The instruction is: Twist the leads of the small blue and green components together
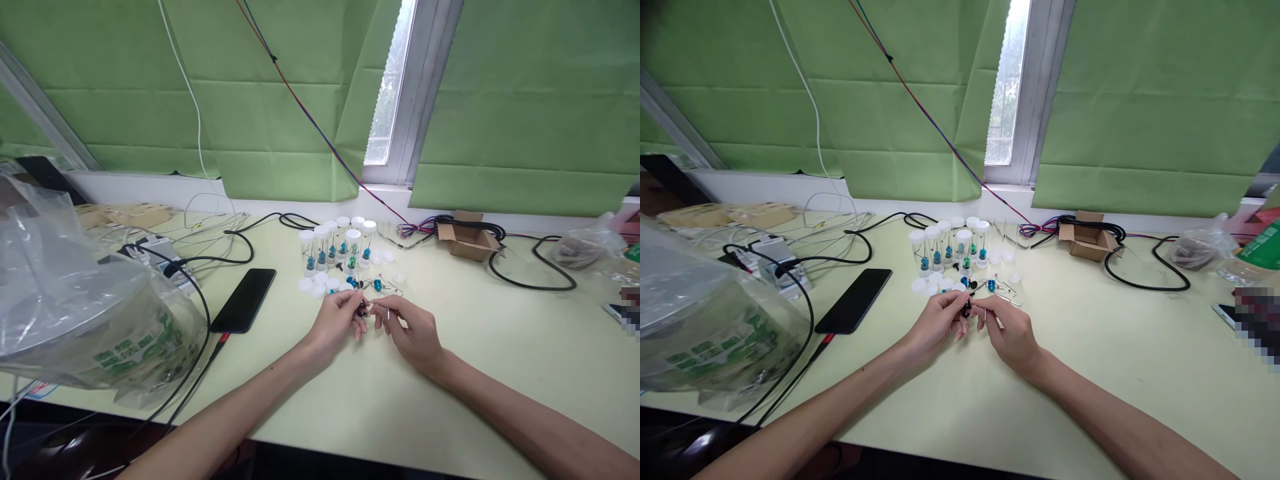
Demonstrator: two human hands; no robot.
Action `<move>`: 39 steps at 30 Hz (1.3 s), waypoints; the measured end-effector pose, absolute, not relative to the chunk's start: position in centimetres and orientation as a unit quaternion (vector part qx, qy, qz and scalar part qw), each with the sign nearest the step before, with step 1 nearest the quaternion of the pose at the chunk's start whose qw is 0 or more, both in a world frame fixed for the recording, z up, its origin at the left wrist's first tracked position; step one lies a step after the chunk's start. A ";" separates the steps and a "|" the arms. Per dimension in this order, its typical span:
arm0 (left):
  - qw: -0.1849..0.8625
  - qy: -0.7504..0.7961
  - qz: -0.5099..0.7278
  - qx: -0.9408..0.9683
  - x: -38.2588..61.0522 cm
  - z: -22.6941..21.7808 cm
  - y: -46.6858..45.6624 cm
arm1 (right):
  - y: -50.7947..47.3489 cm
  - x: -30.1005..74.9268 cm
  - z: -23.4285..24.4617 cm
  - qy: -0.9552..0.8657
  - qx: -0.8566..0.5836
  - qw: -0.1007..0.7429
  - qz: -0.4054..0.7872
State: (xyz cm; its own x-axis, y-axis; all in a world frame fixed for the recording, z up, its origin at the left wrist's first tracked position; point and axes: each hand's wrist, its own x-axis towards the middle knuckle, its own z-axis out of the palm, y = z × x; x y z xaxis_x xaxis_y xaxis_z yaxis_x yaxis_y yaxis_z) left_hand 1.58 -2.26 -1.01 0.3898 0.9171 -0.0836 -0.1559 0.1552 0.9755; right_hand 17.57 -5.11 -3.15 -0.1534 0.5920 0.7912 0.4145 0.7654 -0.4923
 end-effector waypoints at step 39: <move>0.573 0.386 0.402 0.602 1.8 -1.0 -2.7 | -4.6 17.7 -3.1 -0.796 -0.303 0.521 0.044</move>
State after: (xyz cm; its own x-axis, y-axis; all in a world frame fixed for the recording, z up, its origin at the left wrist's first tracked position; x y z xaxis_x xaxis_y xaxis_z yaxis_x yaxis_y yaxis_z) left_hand 1.82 -2.67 -0.97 0.3801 0.9240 0.0415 0.0041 -0.0466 0.9989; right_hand 17.67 -4.62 -3.12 -0.2726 0.5288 0.8038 0.4377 0.8121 -0.3859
